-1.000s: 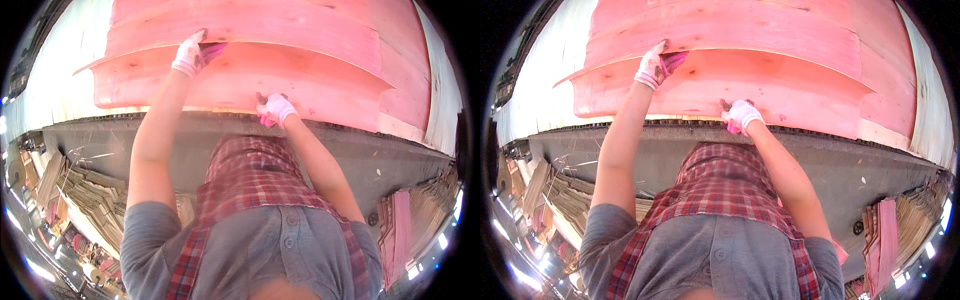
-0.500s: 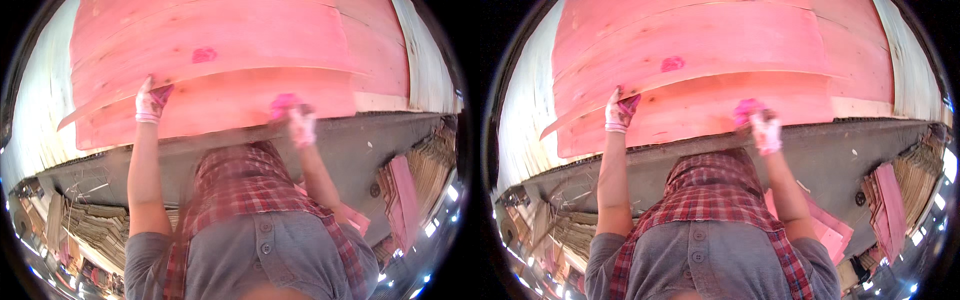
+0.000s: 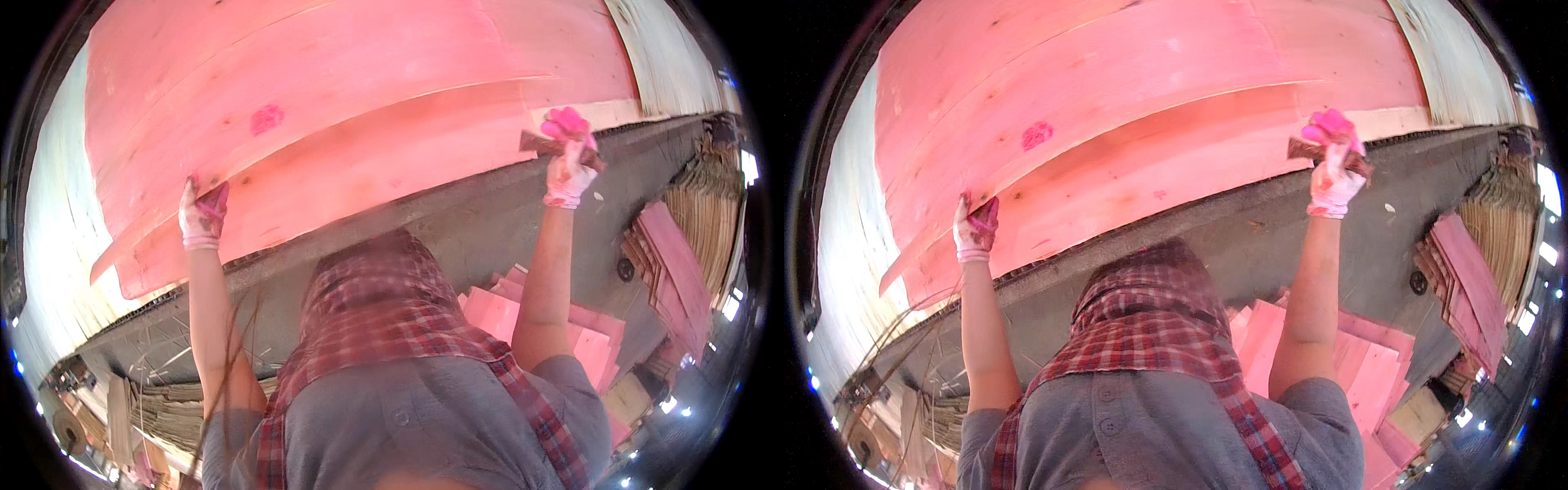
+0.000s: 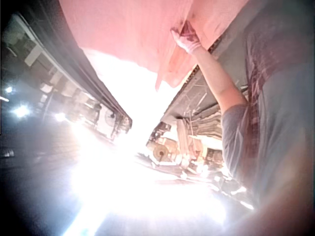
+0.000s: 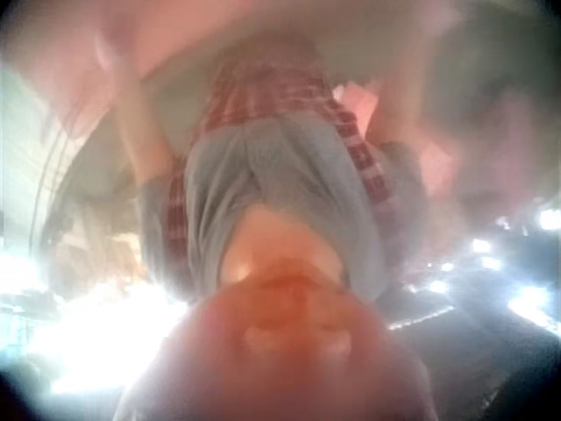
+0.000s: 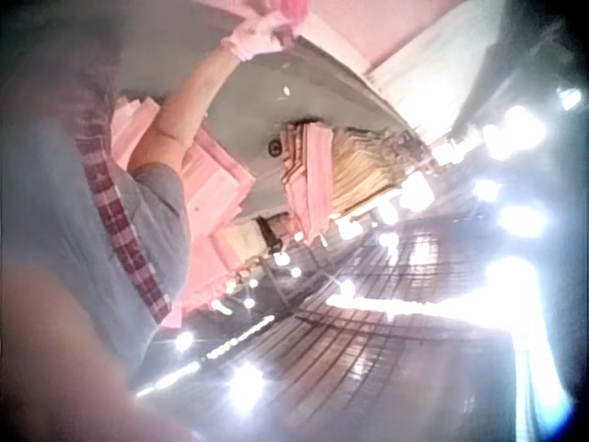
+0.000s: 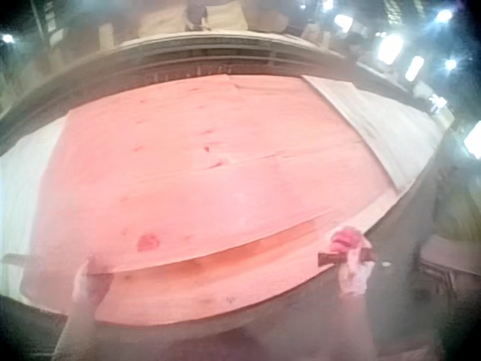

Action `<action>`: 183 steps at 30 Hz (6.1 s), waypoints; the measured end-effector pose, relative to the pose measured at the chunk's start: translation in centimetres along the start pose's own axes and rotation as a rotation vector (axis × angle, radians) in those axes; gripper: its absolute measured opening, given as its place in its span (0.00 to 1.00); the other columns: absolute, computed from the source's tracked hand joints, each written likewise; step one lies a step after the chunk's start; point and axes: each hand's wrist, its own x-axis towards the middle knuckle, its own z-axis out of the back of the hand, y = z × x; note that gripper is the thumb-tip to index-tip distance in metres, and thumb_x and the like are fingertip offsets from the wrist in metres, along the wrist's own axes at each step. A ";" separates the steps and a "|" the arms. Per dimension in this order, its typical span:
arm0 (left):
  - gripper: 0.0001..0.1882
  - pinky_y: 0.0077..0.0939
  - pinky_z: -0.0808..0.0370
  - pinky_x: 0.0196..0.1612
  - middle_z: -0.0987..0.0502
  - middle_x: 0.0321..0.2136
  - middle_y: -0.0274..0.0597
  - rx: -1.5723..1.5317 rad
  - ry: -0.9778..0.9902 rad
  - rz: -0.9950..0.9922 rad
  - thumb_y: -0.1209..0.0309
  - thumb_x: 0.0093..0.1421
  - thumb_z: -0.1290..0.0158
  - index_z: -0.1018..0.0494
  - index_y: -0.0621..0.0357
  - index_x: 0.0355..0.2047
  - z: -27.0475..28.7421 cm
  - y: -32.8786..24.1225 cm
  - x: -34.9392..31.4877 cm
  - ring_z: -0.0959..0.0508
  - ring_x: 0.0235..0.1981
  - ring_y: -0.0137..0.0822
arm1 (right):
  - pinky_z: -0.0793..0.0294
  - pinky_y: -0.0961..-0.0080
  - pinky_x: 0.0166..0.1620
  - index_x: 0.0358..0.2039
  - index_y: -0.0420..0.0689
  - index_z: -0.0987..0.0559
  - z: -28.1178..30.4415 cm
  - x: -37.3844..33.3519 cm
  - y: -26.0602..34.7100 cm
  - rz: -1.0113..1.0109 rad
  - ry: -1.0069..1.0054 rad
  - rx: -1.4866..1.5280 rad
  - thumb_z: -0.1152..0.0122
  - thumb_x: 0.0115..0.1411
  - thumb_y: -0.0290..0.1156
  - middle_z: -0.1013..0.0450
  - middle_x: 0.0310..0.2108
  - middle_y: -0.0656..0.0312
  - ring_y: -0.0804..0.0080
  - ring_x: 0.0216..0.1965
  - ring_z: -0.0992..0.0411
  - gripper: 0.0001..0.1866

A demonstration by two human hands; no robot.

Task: The person picks up thin wood veneer sheets and places them onto a moving conveyor line, using a thin wood strip to help position and separate the materials.

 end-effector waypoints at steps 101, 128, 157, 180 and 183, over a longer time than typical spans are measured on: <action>0.11 0.18 0.30 0.35 0.24 0.28 0.33 0.358 -0.455 -0.930 0.67 0.54 0.44 0.26 0.61 0.33 85.5 -48.6 -29.0 0.26 0.30 0.25 | 0.27 0.68 0.26 0.37 0.45 0.27 -52.8 -59.9 -16.6 -1.062 0.686 -0.581 0.49 0.58 0.46 0.27 0.24 0.59 0.67 0.21 0.28 0.17; 0.34 0.35 0.35 0.52 0.33 0.51 0.52 0.534 0.114 -1.318 0.65 0.54 0.44 0.45 0.64 0.57 66.9 -51.2 -5.9 0.34 0.53 0.48 | 0.24 0.67 0.37 0.46 0.39 0.32 -73.1 -68.5 -15.5 -0.976 0.007 0.030 0.53 0.60 0.36 0.28 0.37 0.48 0.61 0.33 0.27 0.17; 0.33 0.34 0.34 0.52 0.32 0.47 0.54 1.343 0.848 -0.954 0.62 0.49 0.43 0.38 0.65 0.53 52.4 -33.1 -4.3 0.32 0.49 0.51 | 0.28 0.77 0.16 0.35 0.37 0.28 -75.7 -64.6 -14.4 -0.959 -0.016 -0.276 0.46 0.55 0.30 0.27 0.23 0.57 0.70 0.16 0.29 0.10; 0.16 0.32 0.28 0.42 0.22 0.34 0.45 2.108 1.255 -0.258 0.56 0.47 0.48 0.22 0.48 0.33 44.1 -28.8 5.3 0.23 0.37 0.41 | 0.28 0.74 0.15 0.31 0.37 0.28 -76.7 -61.9 -13.7 -1.099 0.017 -0.259 0.46 0.54 0.30 0.28 0.20 0.58 0.70 0.16 0.29 0.09; 0.19 0.31 0.26 0.37 0.21 0.30 0.45 2.048 1.244 -0.064 0.56 0.42 0.43 0.22 0.51 0.33 42.5 -29.6 6.8 0.21 0.32 0.38 | 0.29 0.74 0.16 0.32 0.37 0.29 -76.3 -61.4 -14.7 -1.003 0.038 -0.090 0.46 0.55 0.30 0.31 0.18 0.58 0.71 0.13 0.32 0.10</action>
